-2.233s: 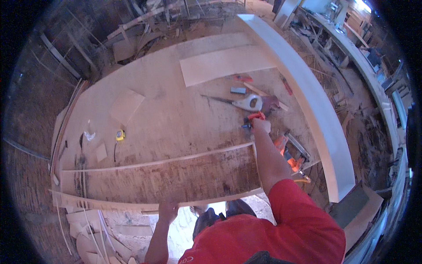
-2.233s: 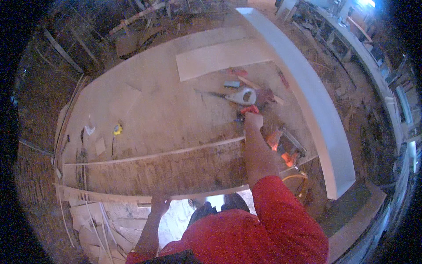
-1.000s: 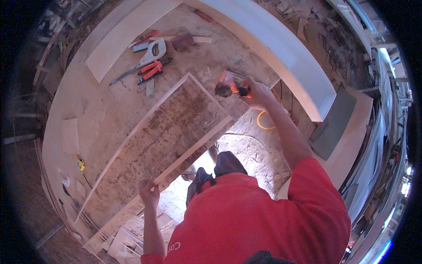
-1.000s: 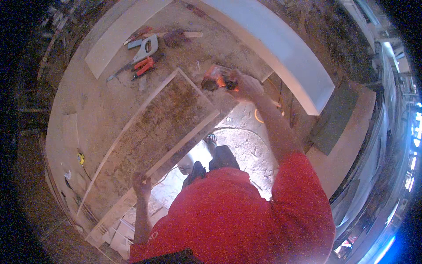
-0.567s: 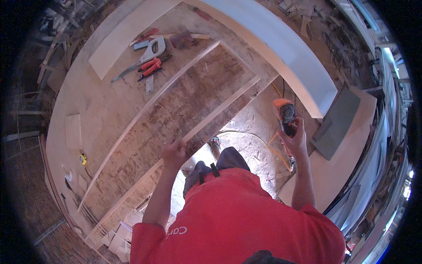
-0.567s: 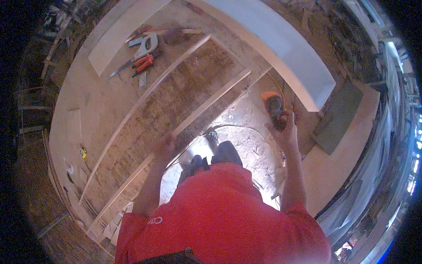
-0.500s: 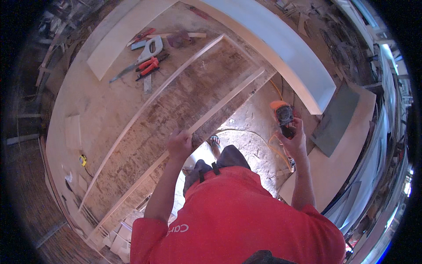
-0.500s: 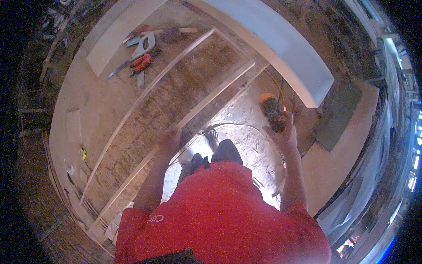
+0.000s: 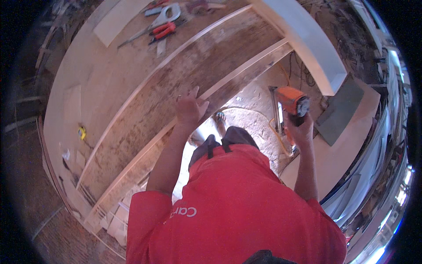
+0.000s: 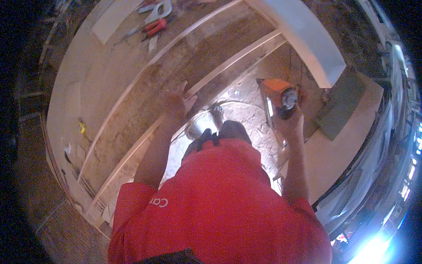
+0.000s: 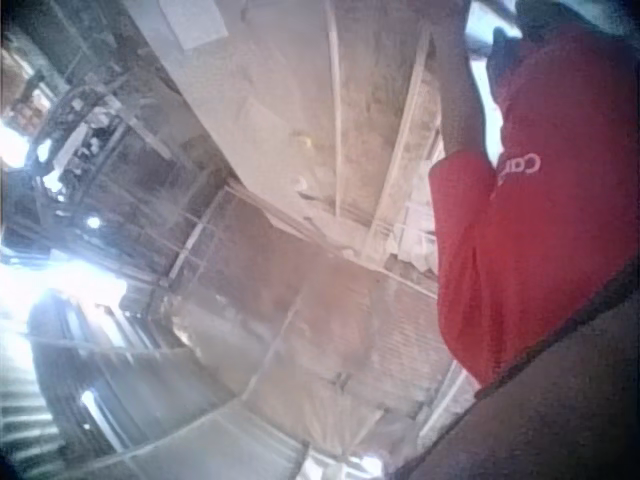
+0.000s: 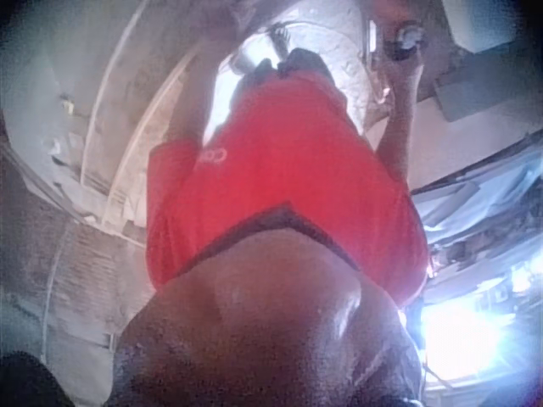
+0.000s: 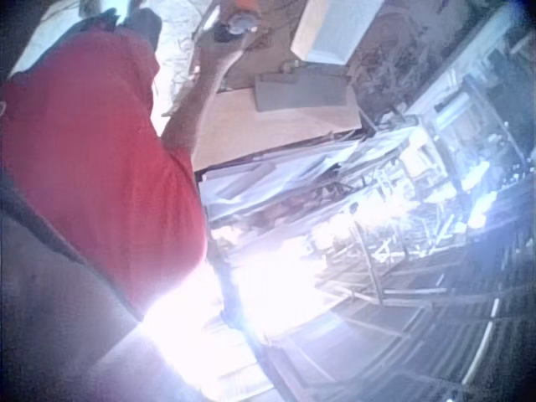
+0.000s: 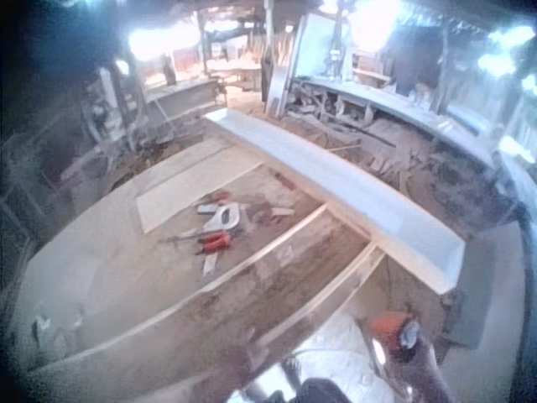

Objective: The person assembles a wooden frame by positioning thin wooden strips and securing them with a pneumatic nail gun. They repeatedly align the strips and drive nails into the frame structure.

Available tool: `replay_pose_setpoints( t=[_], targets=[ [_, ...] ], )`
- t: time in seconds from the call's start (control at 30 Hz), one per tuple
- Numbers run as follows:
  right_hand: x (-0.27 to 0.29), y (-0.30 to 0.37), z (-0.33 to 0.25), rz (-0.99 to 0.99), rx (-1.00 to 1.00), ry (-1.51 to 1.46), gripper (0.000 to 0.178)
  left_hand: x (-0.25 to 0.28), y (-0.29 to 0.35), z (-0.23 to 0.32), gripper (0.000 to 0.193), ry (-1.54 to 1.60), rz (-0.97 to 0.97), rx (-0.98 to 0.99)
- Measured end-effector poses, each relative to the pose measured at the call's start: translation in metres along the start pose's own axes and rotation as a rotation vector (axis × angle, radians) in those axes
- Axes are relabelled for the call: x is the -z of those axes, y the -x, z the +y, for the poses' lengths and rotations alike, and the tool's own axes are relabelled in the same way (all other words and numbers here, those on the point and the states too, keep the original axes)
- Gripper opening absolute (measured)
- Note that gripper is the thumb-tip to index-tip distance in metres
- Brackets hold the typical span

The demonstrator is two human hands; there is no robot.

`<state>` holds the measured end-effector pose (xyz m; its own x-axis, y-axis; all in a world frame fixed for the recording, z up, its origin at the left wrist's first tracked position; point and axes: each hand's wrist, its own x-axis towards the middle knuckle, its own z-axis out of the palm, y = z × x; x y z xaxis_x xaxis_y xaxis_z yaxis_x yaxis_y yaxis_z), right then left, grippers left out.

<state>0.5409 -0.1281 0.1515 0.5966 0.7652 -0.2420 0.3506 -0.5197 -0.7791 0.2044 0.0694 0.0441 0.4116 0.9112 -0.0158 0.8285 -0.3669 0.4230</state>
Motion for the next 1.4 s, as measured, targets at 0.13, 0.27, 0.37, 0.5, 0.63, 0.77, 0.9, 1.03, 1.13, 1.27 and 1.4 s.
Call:
replay_pose_setpoints(
  t=[0.13,0.27,0.37,0.5,0.63,0.77,0.9,1.03,1.13,1.27,1.4],
  targets=[
    [-0.019,0.011,-0.004,0.002,0.095,-0.136,0.046,0.017,0.048,-0.085,0.055,0.124,0.019,-0.035],
    [-0.044,0.027,-0.038,-0.043,-0.074,-0.129,0.045,0.037,0.077,-0.102,0.049,0.130,-0.114,0.112],
    [-0.062,0.028,-0.047,-0.130,-0.096,-0.089,0.046,0.038,0.078,-0.098,0.041,0.248,-0.070,0.059],
    [-0.079,0.039,-0.069,-0.209,-0.071,-0.011,0.048,0.041,0.089,-0.109,0.035,0.261,-0.035,0.046],
    [-0.100,0.047,-0.097,-0.294,-0.059,-0.027,0.035,0.040,0.101,-0.124,0.032,0.306,-0.101,0.126],
    [-0.120,0.042,-0.112,-0.369,-0.119,-0.029,0.025,0.037,0.091,-0.122,0.032,0.265,-0.129,0.086],
    [-0.135,0.039,-0.135,-0.437,-0.161,-0.067,0.027,0.028,0.066,-0.107,0.030,0.252,-0.104,0.010],
    [-0.145,0.030,-0.146,-0.486,-0.145,-0.077,0.029,-0.002,0.059,-0.116,0.031,0.274,0.008,-0.090],
    [-0.150,0.028,-0.155,-0.478,-0.177,-0.025,0.031,0.004,0.061,-0.111,0.026,0.326,0.041,-0.126],
    [-0.153,0.023,-0.156,-0.531,-0.148,-0.027,0.031,0.014,0.060,-0.109,0.018,0.275,0.009,-0.117],
    [-0.165,0.019,-0.156,-0.571,-0.133,0.038,0.030,0.007,0.058,-0.114,0.016,0.316,0.062,-0.185]
  ],
)
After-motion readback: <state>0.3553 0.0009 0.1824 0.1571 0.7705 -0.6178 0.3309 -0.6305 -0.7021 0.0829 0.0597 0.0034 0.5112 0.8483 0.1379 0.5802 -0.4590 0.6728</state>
